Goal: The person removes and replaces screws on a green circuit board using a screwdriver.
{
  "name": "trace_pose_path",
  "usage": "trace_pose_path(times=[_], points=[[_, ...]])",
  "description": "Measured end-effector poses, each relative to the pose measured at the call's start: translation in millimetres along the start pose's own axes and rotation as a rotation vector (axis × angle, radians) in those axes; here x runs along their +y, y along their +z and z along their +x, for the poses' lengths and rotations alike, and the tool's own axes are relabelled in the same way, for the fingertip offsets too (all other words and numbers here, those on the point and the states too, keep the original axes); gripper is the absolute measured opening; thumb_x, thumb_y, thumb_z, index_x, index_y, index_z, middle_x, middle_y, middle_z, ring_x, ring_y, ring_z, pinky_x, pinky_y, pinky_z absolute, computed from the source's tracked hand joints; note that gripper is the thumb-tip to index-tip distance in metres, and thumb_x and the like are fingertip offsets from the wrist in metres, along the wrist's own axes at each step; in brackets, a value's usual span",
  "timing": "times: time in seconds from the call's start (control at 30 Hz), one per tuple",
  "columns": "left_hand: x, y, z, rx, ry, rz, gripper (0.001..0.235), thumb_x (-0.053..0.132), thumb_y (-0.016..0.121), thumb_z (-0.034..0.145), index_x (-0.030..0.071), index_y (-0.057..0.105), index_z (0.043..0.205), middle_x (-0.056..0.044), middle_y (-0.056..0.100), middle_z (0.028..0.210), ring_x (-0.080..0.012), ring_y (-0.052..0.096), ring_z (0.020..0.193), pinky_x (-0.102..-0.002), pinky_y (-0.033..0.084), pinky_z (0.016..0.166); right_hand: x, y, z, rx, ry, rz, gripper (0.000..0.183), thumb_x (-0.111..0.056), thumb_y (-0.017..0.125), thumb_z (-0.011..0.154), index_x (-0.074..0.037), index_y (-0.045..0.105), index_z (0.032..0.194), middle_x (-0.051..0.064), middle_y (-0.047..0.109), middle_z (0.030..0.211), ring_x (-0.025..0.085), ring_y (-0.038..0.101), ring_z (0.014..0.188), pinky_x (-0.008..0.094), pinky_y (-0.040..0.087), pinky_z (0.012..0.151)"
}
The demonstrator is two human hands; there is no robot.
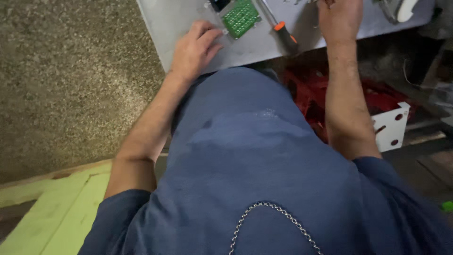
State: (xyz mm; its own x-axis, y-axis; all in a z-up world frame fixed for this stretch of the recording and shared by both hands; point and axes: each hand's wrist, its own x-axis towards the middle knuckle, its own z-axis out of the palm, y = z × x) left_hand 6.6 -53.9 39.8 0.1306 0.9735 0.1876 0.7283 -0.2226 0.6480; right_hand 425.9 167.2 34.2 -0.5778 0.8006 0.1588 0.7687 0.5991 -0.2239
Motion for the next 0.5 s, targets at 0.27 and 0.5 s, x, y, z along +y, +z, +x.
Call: trace_pose_path(times=[0.27, 0.5], points=[[-12, 9, 0, -0.03, -0.026, -0.062, 0.036, 0.023, 0.085, 0.108, 0.014, 0.071, 0.14, -0.008, 0.071, 0.115, -0.034, 0.072, 0.104, -0.048, 0.06, 0.081, 9, 13, 3, -0.016, 0.088, -0.175, 0.009, -0.004, 0.068, 0.089, -0.01, 0.062, 0.089, 0.012, 0.065, 0.085, 0.038, 0.061, 0.079, 0.051, 0.048, 0.066], [-15, 22, 8, -0.19, -0.056, 0.183, 0.049, 0.041, 0.079, 0.108, 0.03, 0.061, 0.152, -0.008, 0.066, 0.11, -0.0361, 0.073, 0.086, -0.053, 0.061, 0.058, -90, -3, 39, -0.12, 0.053, 0.318, 0.01, -0.006, 0.08, 0.092, -0.011, 0.085, 0.098, 0.002, 0.081, 0.09, 0.016, 0.073, 0.082, 0.035, 0.055, 0.076]])
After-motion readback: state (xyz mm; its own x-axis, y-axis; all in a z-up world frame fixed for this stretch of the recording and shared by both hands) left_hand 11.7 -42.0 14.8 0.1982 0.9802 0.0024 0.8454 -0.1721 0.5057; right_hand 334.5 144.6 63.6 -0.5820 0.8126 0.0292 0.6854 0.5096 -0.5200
